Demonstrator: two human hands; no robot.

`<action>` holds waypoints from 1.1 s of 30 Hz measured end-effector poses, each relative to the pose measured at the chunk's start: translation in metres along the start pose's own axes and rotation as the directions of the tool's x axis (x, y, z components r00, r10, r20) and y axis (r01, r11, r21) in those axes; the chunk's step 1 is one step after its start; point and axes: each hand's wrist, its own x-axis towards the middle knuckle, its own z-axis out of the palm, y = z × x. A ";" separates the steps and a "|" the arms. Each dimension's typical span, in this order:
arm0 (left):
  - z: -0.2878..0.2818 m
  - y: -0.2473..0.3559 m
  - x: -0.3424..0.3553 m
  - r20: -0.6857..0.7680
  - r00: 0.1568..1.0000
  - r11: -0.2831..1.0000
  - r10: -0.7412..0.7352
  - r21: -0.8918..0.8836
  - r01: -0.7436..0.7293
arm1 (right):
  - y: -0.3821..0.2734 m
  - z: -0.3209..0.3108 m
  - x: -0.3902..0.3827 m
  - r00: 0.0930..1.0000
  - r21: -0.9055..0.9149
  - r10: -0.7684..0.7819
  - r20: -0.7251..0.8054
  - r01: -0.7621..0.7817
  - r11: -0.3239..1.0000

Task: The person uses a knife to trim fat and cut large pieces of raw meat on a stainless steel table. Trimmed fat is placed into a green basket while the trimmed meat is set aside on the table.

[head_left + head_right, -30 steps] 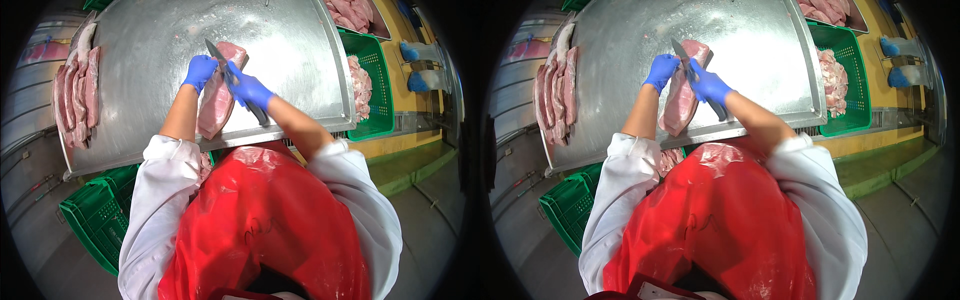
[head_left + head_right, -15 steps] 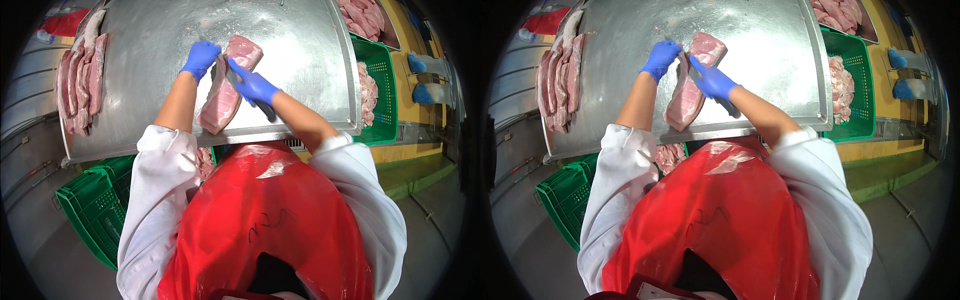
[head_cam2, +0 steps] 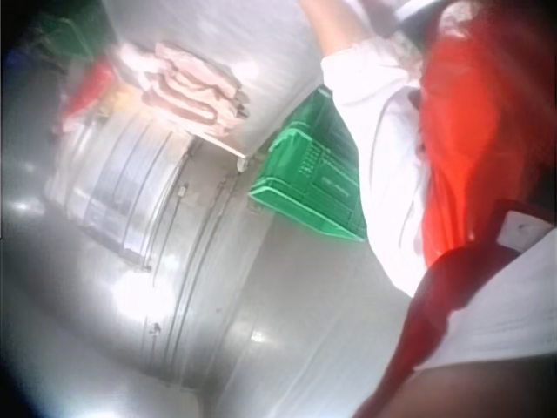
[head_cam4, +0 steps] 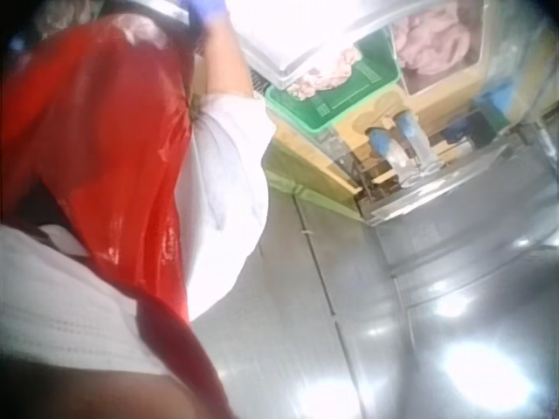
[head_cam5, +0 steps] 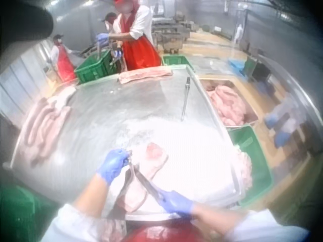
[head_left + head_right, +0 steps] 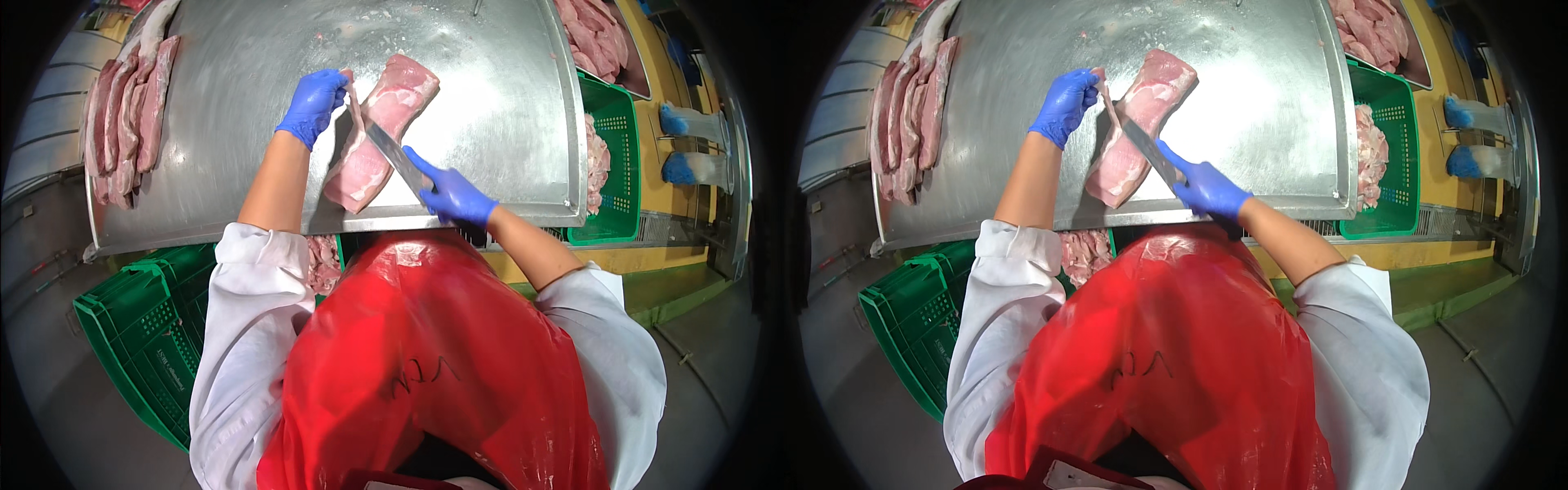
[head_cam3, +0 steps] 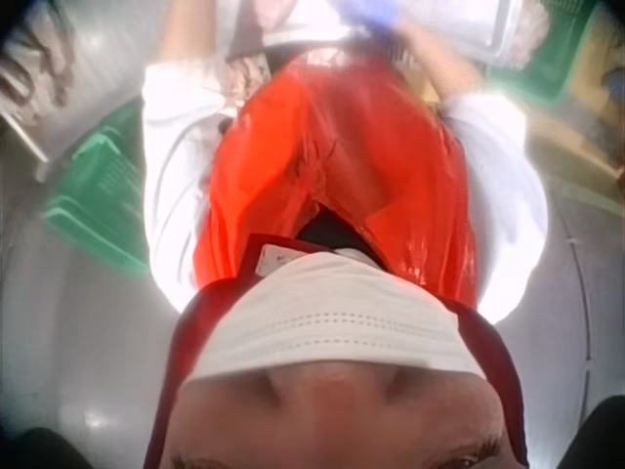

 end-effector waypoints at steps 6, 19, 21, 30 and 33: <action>0.008 -0.003 -0.013 0.030 0.999 0.990 0.022 -0.140 -0.017 | -0.017 -0.005 0.092 0.996 -0.064 0.056 -0.066 -0.061 0.996; -0.044 0.008 -0.054 -0.014 0.997 0.834 0.076 -0.547 -0.071 | -0.028 0.018 0.054 0.988 -0.326 0.116 0.100 -0.078 0.942; -0.063 0.014 -0.074 0.040 0.990 0.770 0.139 -0.633 -0.082 | -0.006 0.025 0.009 0.990 -0.242 -0.065 0.126 0.094 0.966; -0.082 0.020 -0.114 -0.012 0.968 0.686 0.250 -0.704 -0.186 | -0.048 0.040 0.045 0.954 -0.282 0.134 0.267 -0.055 0.958; -0.084 0.037 -0.142 -0.035 0.976 0.683 0.217 -0.709 -0.178 | -0.011 0.044 0.004 0.966 -0.308 -0.140 0.218 0.204 0.929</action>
